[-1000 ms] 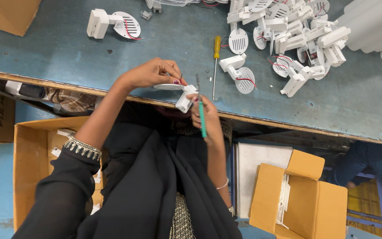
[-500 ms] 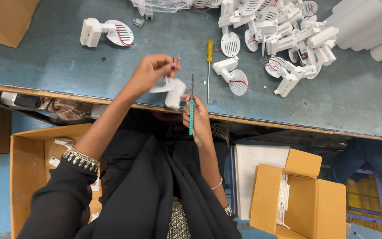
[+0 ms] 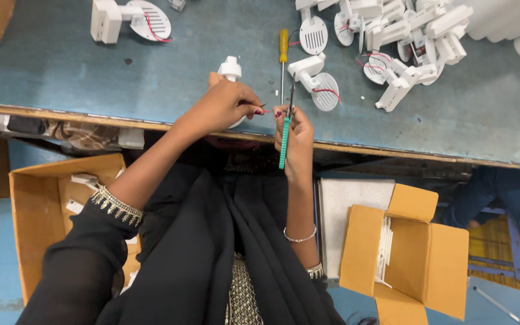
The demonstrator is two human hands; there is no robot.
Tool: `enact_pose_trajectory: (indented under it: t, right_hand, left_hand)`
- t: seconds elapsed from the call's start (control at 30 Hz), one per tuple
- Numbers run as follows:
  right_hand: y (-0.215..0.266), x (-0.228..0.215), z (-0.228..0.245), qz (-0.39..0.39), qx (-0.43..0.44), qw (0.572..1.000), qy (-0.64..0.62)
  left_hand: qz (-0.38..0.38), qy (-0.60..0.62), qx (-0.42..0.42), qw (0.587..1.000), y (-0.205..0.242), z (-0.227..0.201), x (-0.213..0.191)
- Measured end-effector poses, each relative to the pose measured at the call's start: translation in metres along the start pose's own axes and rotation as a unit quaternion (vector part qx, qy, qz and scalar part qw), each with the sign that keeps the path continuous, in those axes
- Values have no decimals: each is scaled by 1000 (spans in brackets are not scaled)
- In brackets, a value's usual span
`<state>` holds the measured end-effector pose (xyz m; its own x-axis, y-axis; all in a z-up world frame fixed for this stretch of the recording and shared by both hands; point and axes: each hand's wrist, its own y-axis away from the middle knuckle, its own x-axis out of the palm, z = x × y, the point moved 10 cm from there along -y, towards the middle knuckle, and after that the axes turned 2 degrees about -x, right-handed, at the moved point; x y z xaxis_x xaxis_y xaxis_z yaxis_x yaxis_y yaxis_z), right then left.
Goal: The person uses pliers to strip and trim wires on white plastic electrical components at a workbench. They repeatedly pick up components, cut wires, and place them aside, while also handling small white plastic pieces from a cardboard box.
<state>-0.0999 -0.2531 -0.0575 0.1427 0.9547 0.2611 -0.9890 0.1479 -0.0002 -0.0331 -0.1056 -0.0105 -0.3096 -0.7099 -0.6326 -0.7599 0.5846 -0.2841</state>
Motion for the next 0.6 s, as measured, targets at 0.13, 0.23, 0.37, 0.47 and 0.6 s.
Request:
enact_pose_trajectory:
  t: [0.13,0.23,0.37,0.47,0.6]
  right_hand:
    - [2,5,12,11,8,1000,13]
    - [3,6,14,4,4,999,41]
    - [0,6,12,7,-3,999,42]
    - [-5,6,9,15,7,999,36]
    - [-8,5,8,13,12,999,27]
  left_hand:
    - [8,-24,4,1000,-1,-7,2]
    - [20,-25,1,999,1,-10,1]
    - [44,-38,-10,998,1,-12,5]
    - [43,-29,1,999,1,-16,4]
    - [56,-25,-34,998,0,-11,7]
